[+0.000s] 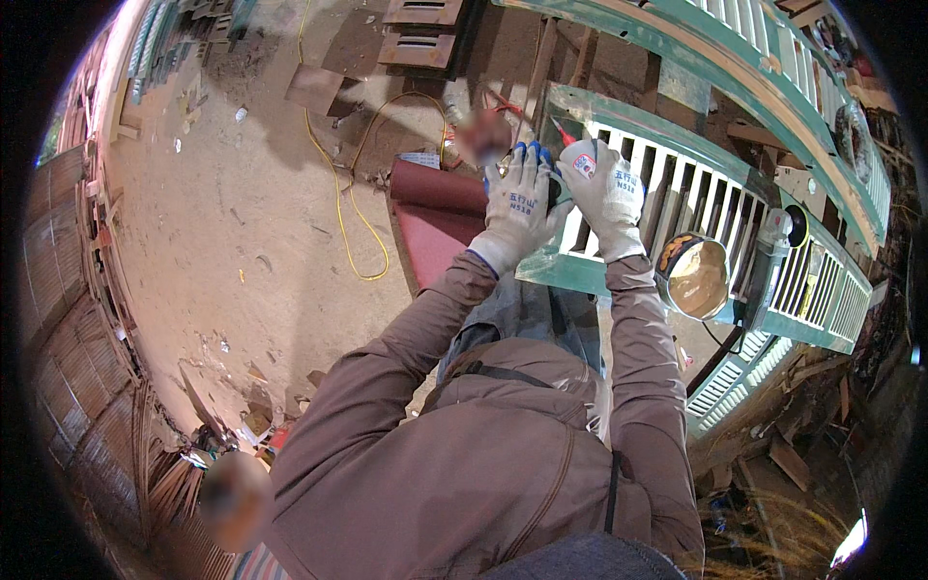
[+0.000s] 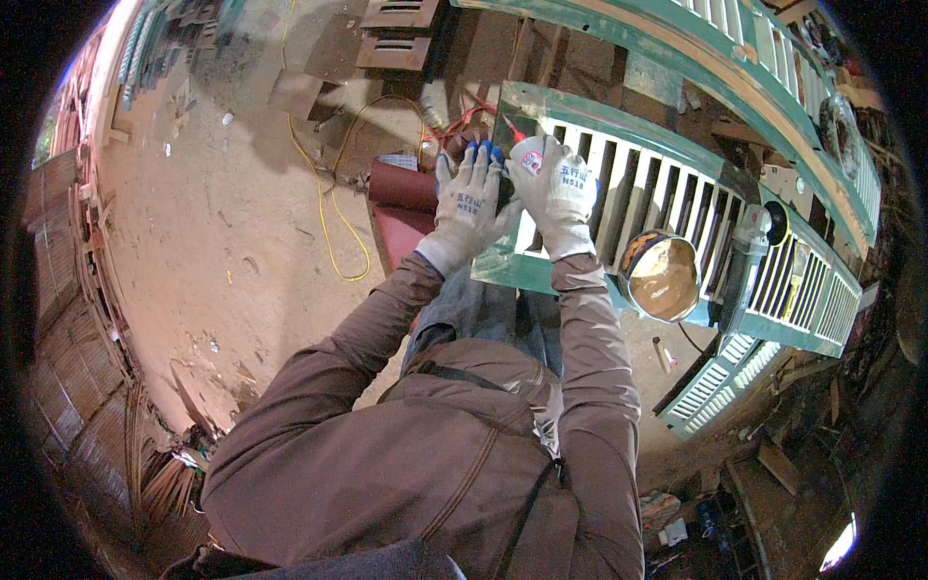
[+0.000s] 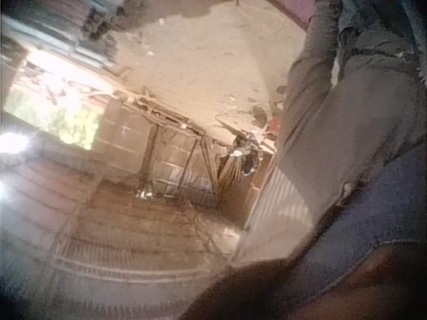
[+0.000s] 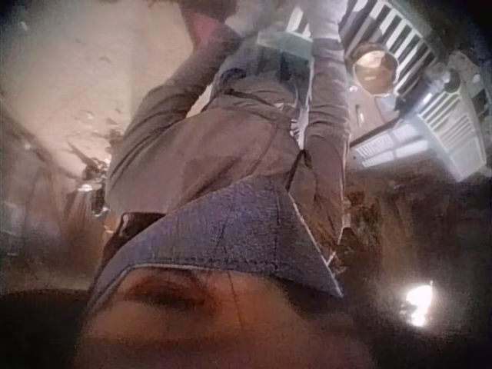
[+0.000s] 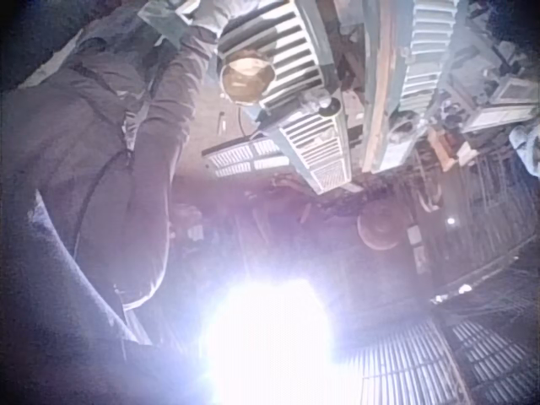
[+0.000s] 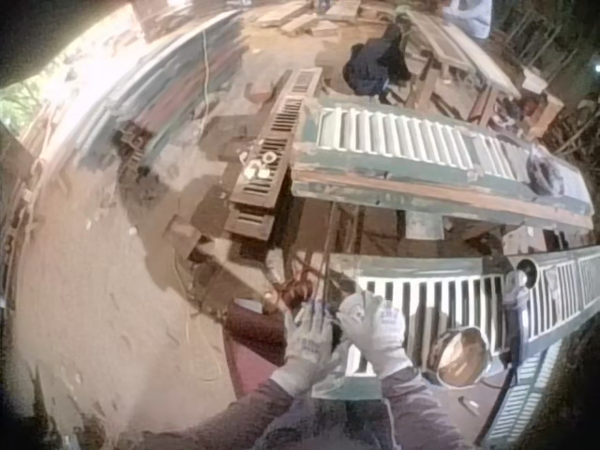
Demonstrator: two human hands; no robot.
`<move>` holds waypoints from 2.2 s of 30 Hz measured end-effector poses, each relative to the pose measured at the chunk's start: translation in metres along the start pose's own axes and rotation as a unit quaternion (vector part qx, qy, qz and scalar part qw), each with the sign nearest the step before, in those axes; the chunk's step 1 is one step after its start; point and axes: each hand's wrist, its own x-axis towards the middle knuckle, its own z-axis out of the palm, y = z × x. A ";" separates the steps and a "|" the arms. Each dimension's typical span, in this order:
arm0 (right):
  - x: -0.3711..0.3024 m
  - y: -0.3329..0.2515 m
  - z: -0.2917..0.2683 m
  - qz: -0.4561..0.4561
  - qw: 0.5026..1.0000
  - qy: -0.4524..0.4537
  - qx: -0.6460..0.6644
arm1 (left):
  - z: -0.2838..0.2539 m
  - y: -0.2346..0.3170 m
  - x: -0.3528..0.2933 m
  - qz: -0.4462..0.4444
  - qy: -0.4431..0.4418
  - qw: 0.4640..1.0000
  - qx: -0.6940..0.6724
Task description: The person sands a green wooden slatted panel using a yellow sanding block, then uses a power sander to smooth the surface. The person flips the panel and continues sanding different sections while wearing gloves.
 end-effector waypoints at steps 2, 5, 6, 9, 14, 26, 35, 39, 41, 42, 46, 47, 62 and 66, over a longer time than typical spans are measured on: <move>0.001 0.002 0.007 -0.008 1.000 0.022 0.001 | -0.002 0.001 0.001 -0.006 -0.014 1.000 -0.013; 0.000 0.002 0.002 -0.002 1.000 0.008 -0.009 | -0.004 0.001 0.001 -0.008 -0.023 0.999 -0.021; -0.001 0.000 -0.001 0.002 1.000 -0.004 -0.014 | -0.004 0.001 0.001 -0.009 -0.023 0.999 -0.021; -0.006 0.006 0.002 0.005 0.999 0.041 -0.007 | -0.003 -0.001 0.001 -0.005 -0.028 0.999 -0.016; -0.011 0.011 -0.014 0.041 0.999 0.029 -0.005 | 0.000 -0.003 0.000 0.013 0.022 0.999 -0.019; -0.008 0.008 -0.009 0.047 0.999 0.016 -0.007 | -0.001 -0.005 0.001 0.022 0.016 1.000 -0.011; -0.001 -0.009 -0.010 0.032 0.999 0.007 0.033 | 0.001 -0.005 0.001 0.015 -0.012 1.000 -0.007; -0.012 0.014 -0.012 0.076 0.997 0.017 0.001 | 0.002 -0.005 0.003 0.012 0.009 1.000 -0.014; -0.018 0.028 -0.009 0.080 0.995 0.053 0.002 | 0.000 -0.004 0.003 0.007 -0.004 1.000 -0.011; -0.020 0.031 -0.012 0.088 0.994 0.041 0.046 | -0.001 -0.004 0.003 0.004 -0.011 1.000 -0.009; -0.023 0.031 -0.014 0.087 0.987 0.071 0.113 | 0.000 -0.005 0.001 0.006 -0.001 1.000 -0.007; -0.021 0.031 -0.012 0.081 0.985 0.081 0.131 | 0.003 -0.006 0.001 0.010 0.001 1.000 -0.003; 0.051 -0.011 0.019 -0.002 0.964 0.115 0.239 | 0.007 -0.005 0.006 0.028 -0.043 0.994 0.099; 0.025 0.002 0.013 0.006 0.978 0.032 0.207 | -0.003 0.003 0.008 0.009 -0.097 0.988 0.121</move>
